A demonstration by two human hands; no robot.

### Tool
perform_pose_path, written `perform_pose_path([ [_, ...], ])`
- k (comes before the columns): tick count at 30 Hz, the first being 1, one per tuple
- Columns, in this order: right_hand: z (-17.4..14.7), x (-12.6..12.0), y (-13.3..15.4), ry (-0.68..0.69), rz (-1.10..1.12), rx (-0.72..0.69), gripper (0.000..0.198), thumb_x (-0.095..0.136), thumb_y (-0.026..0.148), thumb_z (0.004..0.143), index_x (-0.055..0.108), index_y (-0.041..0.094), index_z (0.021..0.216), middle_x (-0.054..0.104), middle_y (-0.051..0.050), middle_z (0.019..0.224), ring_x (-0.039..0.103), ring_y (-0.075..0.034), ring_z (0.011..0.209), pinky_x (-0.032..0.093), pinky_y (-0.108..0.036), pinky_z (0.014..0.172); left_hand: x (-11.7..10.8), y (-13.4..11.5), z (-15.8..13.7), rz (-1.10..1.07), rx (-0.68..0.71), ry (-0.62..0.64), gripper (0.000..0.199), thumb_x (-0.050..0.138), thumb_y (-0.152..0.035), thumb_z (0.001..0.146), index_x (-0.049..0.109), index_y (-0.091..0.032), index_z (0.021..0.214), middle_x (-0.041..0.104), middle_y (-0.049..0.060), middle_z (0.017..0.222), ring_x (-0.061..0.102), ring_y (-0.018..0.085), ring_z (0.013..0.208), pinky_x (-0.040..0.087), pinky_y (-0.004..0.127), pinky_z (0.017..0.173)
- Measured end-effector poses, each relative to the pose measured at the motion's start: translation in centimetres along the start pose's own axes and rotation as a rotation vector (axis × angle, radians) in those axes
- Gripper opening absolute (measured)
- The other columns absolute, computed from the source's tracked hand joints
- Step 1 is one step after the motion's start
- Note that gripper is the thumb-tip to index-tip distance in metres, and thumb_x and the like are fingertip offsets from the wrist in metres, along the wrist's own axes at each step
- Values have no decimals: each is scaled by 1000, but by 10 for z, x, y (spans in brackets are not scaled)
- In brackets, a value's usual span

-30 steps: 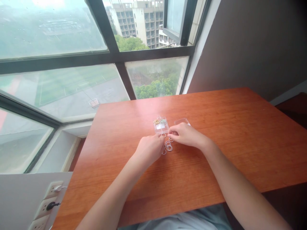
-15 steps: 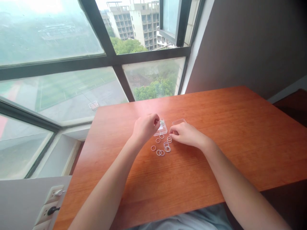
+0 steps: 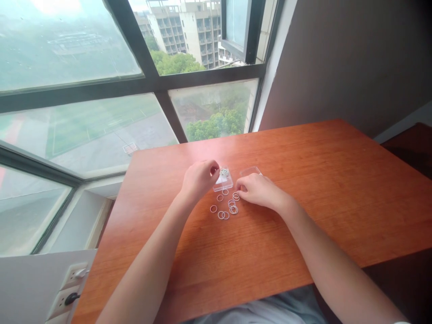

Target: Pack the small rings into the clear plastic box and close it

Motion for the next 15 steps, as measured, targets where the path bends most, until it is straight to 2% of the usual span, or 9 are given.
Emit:
perform_pose_path([
  [8, 0, 2, -1, 10, 1, 11, 12, 60, 27, 79, 71, 25, 82, 72, 1, 76, 61, -15, 69, 32, -24, 56, -16, 4, -35, -70, 20, 59, 11, 54, -21, 82, 65, -19, 80, 69, 0, 77, 54, 11, 61, 35, 22, 57],
  [15, 1, 4, 0, 28, 3, 15, 13, 60, 30, 79, 71, 25, 82, 72, 0, 78, 63, -15, 70, 34, -24, 57, -16, 4, -60, -92, 15, 147, 12, 53, -21, 83, 64, -20, 80, 68, -1, 77, 54, 11, 62, 34, 22, 57],
])
Point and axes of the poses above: each hand's wrist, its own z-axis towards the middle knuckle, its own x-axis out of the palm, y = z × x, the point moved 2 cm from there along z, towards the middle knuckle
